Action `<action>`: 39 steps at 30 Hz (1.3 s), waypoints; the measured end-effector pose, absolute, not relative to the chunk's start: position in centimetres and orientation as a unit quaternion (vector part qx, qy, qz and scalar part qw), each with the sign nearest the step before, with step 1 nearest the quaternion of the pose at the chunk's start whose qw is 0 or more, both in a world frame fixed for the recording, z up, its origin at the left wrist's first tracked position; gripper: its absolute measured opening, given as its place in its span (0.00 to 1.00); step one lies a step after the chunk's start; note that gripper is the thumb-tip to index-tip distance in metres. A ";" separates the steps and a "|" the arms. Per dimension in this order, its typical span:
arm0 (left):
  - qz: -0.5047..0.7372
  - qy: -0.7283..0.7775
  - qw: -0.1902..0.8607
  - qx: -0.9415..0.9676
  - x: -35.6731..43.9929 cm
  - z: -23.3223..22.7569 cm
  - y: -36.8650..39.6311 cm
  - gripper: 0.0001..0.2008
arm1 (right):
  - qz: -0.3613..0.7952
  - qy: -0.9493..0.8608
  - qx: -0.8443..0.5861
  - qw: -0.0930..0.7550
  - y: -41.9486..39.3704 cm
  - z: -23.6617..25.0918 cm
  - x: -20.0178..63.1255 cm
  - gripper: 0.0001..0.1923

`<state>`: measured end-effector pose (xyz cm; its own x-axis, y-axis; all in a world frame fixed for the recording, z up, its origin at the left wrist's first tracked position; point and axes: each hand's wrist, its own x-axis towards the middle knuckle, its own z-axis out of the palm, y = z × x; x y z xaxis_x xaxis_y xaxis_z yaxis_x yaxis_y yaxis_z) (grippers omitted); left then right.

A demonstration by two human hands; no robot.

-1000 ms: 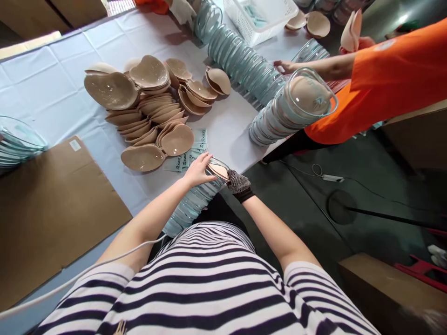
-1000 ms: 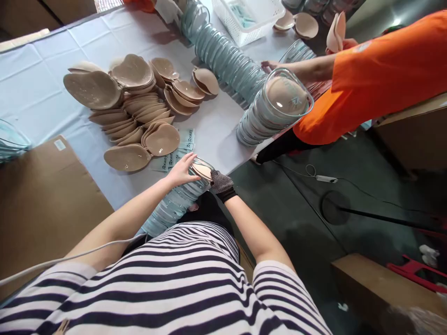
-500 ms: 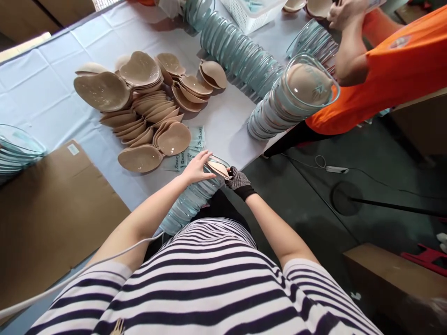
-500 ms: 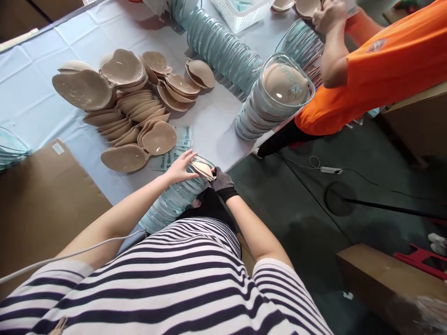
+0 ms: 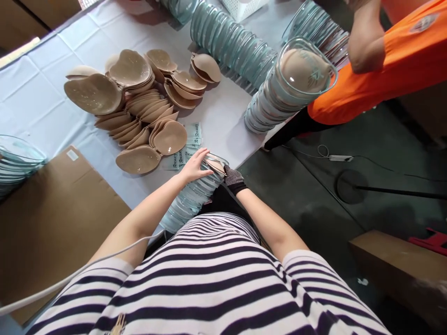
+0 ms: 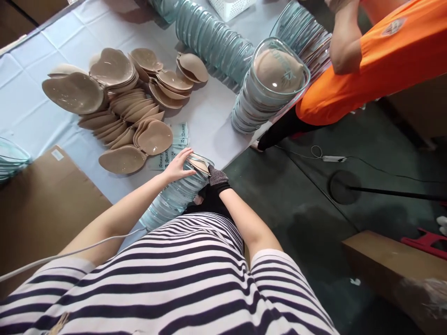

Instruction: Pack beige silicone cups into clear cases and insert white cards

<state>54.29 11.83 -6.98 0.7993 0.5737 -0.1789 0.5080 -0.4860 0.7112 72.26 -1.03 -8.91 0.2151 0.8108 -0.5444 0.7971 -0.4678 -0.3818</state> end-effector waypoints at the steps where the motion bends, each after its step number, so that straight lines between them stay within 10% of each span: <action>1: 0.039 0.313 0.390 0.865 54.4 -6.9 11.7 0.43 | 0.362 -0.519 -0.774 0.006 -0.7 -8.7 72.6 0.22; 9: 0.065 0.321 0.265 0.907 54.3 -5.3 10.5 0.17 | 0.418 -0.483 -0.756 0.145 -2.4 -6.9 74.2 0.13; 24: 0.088 0.203 0.250 0.943 54.5 -5.1 10.6 0.11 | 0.570 -0.439 -0.674 0.167 -0.9 -8.6 74.6 0.14; 39: 0.090 0.134 0.255 0.953 56.9 -4.7 11.1 0.10 | 0.462 -0.475 -0.747 0.052 0.7 -8.7 71.1 0.09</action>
<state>56.94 11.13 -4.72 0.9482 0.3006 0.1024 0.2091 -0.8337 0.5110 71.11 0.71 -8.66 0.1218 0.7587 -0.6399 0.6622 -0.5424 -0.5170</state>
